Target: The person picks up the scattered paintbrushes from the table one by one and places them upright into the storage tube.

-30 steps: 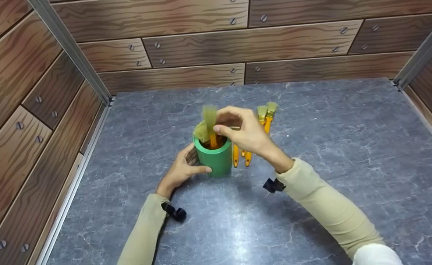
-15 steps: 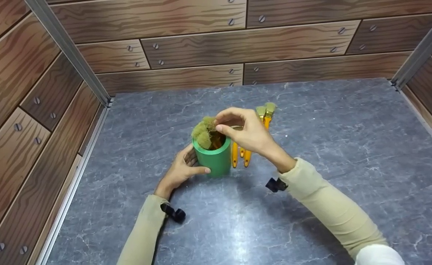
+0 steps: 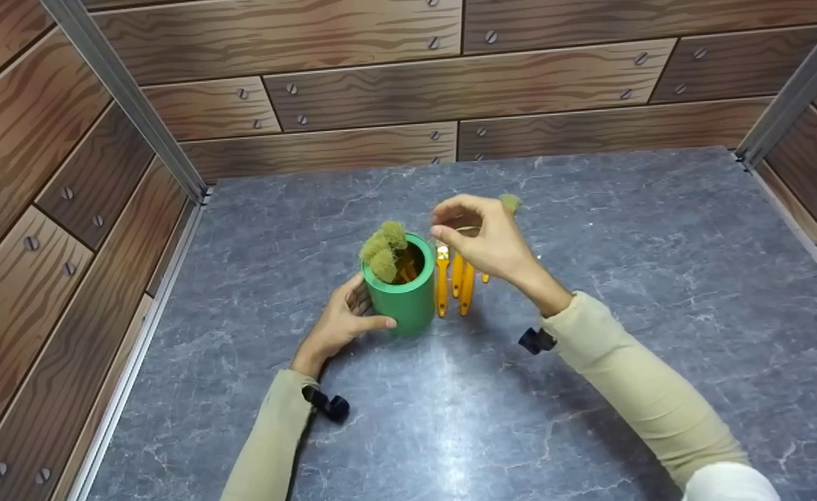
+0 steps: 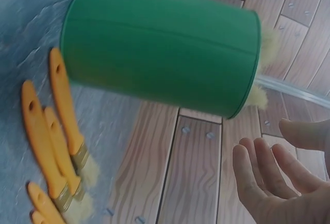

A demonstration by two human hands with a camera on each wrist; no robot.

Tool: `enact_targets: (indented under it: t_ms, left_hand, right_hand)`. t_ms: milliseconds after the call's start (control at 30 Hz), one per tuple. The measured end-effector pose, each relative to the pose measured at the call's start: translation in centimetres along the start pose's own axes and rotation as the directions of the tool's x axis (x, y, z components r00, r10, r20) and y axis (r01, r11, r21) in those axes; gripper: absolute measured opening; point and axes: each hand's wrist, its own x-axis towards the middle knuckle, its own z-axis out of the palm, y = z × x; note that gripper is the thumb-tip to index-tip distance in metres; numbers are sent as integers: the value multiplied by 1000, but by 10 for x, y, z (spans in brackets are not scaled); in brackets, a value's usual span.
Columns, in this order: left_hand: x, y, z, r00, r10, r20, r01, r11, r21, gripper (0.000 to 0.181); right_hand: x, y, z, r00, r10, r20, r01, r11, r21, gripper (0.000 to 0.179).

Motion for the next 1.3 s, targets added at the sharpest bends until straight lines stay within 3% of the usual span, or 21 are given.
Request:
enact_targets:
  t_ms: [267, 667, 1000, 1300]
  left_hand:
    - [0, -2, 0, 1000, 13, -1, -13, 1000, -9, 103]
    - [-1, -2, 1, 1000, 14, -6, -14, 1000, 1, 102]
    - [1, -2, 1, 1000, 19, 4, -19, 1000, -4, 98]
    - [1, -1, 0, 1000, 25, 5, -25, 999, -20, 100]
  right_hand:
    - [7, 20, -9, 998, 12, -62, -17, 996, -86, 22]
    - [15, 60, -24, 986, 121, -112, -141, 970, -197, 26]
    - [24, 98, -38, 949, 271, -163, -301, 931, -207, 34]
    - [27, 129, -43, 920, 291, -263, -362, 887, -287, 30]
